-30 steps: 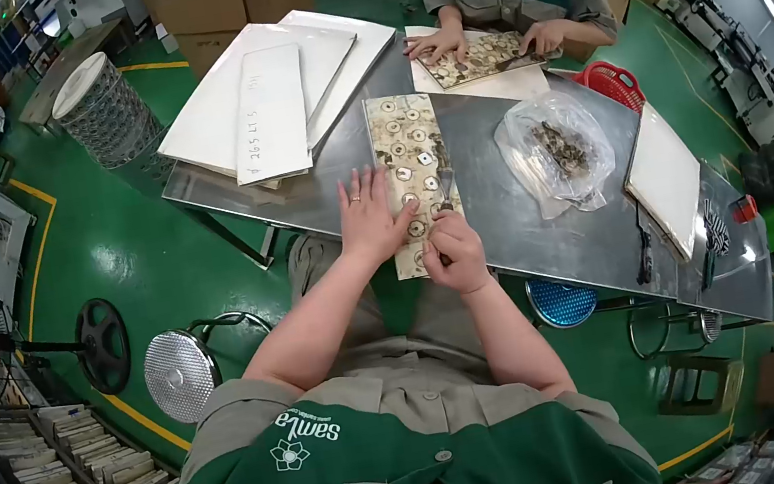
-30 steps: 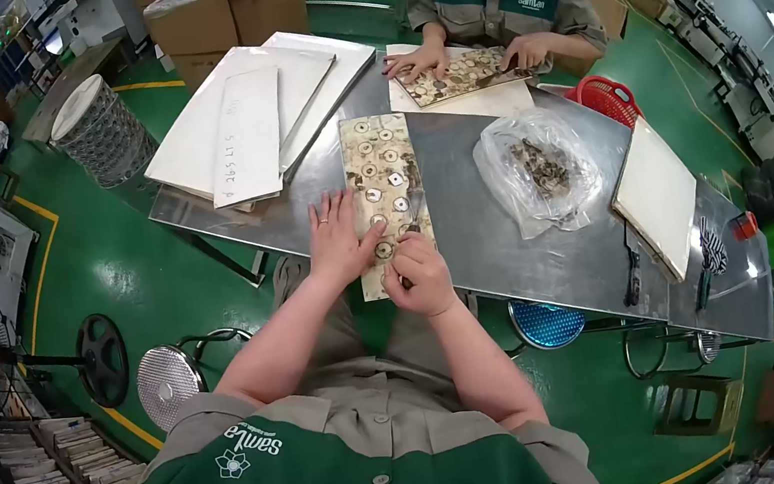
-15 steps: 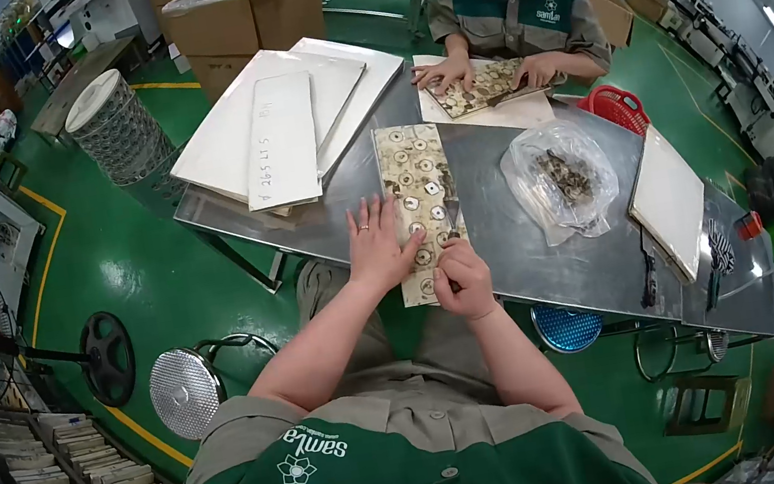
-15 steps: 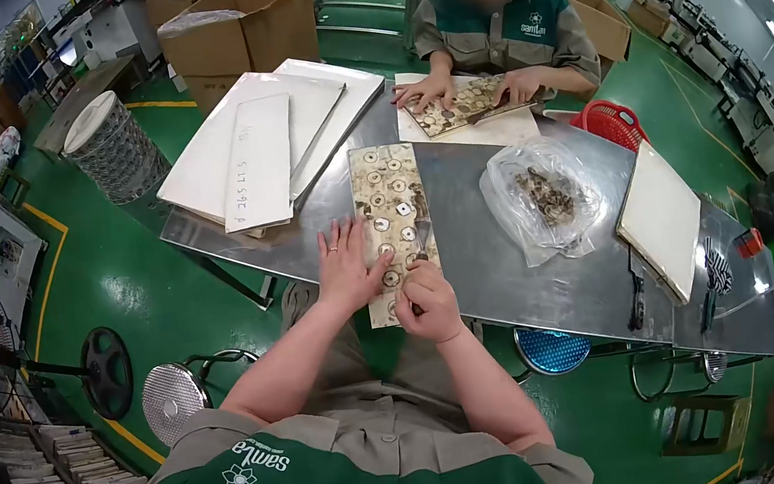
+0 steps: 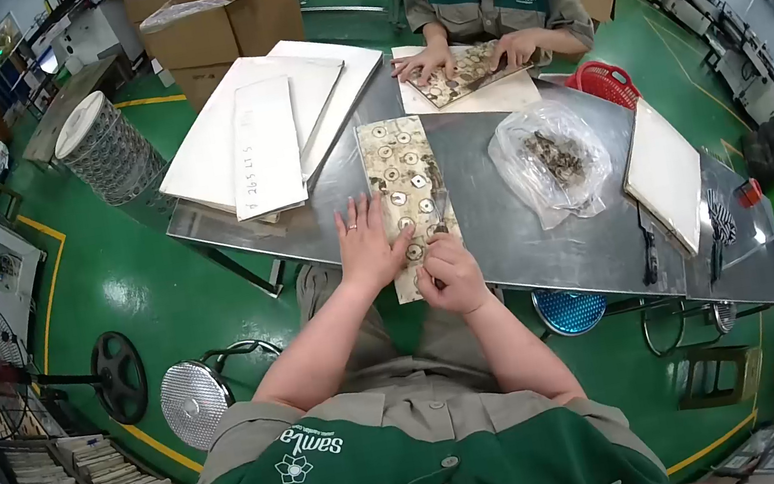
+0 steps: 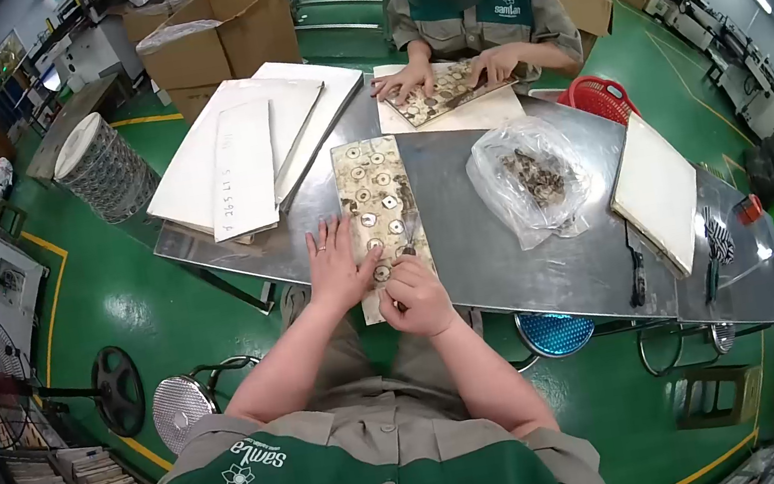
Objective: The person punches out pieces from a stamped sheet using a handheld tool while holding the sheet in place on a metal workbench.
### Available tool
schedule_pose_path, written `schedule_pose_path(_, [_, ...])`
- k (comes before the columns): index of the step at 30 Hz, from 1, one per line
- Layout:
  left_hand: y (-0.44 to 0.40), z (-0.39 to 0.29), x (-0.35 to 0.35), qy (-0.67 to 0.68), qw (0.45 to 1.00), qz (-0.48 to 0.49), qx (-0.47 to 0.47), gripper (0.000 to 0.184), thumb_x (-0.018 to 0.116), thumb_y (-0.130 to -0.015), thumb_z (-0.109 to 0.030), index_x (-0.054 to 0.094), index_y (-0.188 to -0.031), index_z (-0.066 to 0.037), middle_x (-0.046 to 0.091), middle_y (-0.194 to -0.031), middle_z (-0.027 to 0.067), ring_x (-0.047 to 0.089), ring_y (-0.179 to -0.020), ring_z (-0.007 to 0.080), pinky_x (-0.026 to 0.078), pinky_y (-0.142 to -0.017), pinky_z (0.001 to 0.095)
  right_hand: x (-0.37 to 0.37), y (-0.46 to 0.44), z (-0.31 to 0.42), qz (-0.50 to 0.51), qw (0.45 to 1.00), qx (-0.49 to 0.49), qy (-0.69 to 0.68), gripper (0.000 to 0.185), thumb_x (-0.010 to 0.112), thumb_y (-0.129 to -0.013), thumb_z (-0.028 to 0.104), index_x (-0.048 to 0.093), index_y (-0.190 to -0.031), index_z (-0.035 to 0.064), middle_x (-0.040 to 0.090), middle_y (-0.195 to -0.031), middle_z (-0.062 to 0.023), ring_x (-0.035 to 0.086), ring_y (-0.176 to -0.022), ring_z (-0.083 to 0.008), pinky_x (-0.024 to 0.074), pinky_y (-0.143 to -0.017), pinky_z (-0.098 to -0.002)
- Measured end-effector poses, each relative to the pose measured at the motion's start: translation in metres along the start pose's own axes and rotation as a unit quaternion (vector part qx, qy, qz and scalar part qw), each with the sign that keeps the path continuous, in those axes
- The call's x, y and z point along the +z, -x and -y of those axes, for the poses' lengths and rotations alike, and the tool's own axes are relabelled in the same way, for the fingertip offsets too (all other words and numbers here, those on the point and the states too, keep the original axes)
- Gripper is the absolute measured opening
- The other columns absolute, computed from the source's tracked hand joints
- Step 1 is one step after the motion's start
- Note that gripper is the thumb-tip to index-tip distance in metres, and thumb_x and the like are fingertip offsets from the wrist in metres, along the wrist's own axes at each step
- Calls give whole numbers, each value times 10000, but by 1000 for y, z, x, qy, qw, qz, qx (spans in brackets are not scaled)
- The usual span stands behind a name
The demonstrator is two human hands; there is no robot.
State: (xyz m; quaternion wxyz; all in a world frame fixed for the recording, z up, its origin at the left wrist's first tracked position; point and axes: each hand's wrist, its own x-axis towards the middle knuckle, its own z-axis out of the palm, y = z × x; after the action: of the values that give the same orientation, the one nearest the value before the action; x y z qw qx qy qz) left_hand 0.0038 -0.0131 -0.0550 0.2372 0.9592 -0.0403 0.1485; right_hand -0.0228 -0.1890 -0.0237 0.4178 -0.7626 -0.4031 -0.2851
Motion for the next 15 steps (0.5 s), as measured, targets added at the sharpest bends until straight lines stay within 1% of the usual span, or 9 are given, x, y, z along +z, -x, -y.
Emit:
schedule_pose_path(5, [-1,3,2,-9,1000,-3,22,861,552,-955,-579,321,-1544,5,402,-1533,308,304,-1468,479,89,-1226,605,0,1,-3,-2,1000,1,-4,172,696,-709,-1,535,-666,41,581,-751,-109,619,-776,-314,545,-894,-437])
schedule_pose_path(11, [0,3,3,-13,1000,5,17,864,561,-954,-573,314,-1550,2,398,-1539,303,294,-1475,476,83,-1227,604,-1,2,-2,-16,1000,1,-4,190,702,-707,7,525,-654,51,568,-732,-101,610,-761,-301,545,-897,-428])
schedule_pose_path(13, [0,3,4,-25,999,-12,21,841,574,-949,-561,343,-1535,-4,414,-1533,288,322,-1457,487,133,-1206,627,-2,1,-2,-13,1000,-4,-9,195,702,-710,14,522,-650,57,562,-725,-97,604,-751,-293,546,-897,-425])
schedule_pose_path(15, [-1,3,5,-23,999,-13,23,839,576,-950,-557,342,-1536,-4,411,-1534,289,321,-1456,489,132,-1206,628,-2,0,-3,-12,1000,0,-10,198,703,-711,18,520,-647,60,561,-722,-95,603,-751,-291,546,-897,-423])
